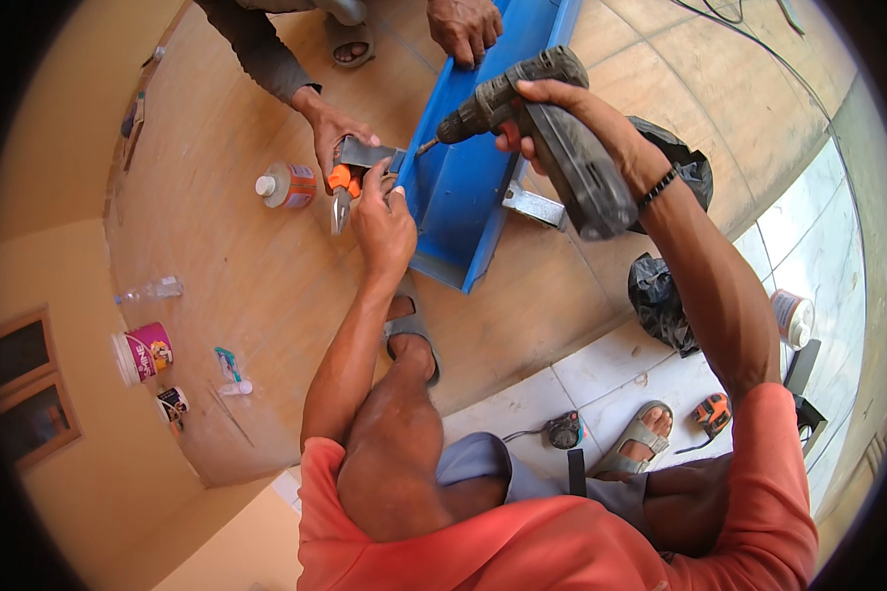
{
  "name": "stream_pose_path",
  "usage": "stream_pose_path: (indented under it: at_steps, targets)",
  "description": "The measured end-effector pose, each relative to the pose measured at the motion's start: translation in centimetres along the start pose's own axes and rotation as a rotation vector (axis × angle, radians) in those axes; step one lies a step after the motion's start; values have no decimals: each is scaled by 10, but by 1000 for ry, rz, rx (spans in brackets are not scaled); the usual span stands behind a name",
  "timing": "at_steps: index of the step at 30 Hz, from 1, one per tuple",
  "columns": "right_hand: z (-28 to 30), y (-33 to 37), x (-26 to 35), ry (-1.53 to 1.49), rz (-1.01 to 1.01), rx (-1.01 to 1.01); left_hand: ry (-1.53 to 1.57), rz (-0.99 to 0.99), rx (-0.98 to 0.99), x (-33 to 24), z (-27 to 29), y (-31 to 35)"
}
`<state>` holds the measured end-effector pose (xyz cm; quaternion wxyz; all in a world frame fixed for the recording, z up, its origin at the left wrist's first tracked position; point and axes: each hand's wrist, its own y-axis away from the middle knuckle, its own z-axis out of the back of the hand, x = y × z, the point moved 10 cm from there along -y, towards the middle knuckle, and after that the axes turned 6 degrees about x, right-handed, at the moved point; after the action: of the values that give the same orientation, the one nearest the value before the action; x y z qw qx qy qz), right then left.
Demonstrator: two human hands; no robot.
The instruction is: The person uses a cordless drill to fasten screws into a long blue metal frame while a coworker holds the frame steady. The person retrieves screws from a black bag and secures metal brackets to the frame.
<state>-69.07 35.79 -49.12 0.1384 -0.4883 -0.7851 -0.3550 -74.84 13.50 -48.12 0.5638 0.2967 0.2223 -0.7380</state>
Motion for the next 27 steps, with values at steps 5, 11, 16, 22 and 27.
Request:
stream_pose_path:
  at_steps: [5, 11, 16, 22, 27]
  targets:
    - [3, -17, 20, -3, 11, 46, -271, -187, -41, -19, -5, -8]
    - [10, -39, 25, -54, -41, 107, -345, -170, -68, -22, -6, -13]
    - [11, -36, 22, -6, -39, 93, -223, -89, -94, -7, -3, -17]
    - [17, -32, 21, 49, -30, 59, -68, -64, -101, 10, -3, -24]
    - [5, -12, 12, 63, 0, 67, -19, 20, 26, 11, -8, -31]
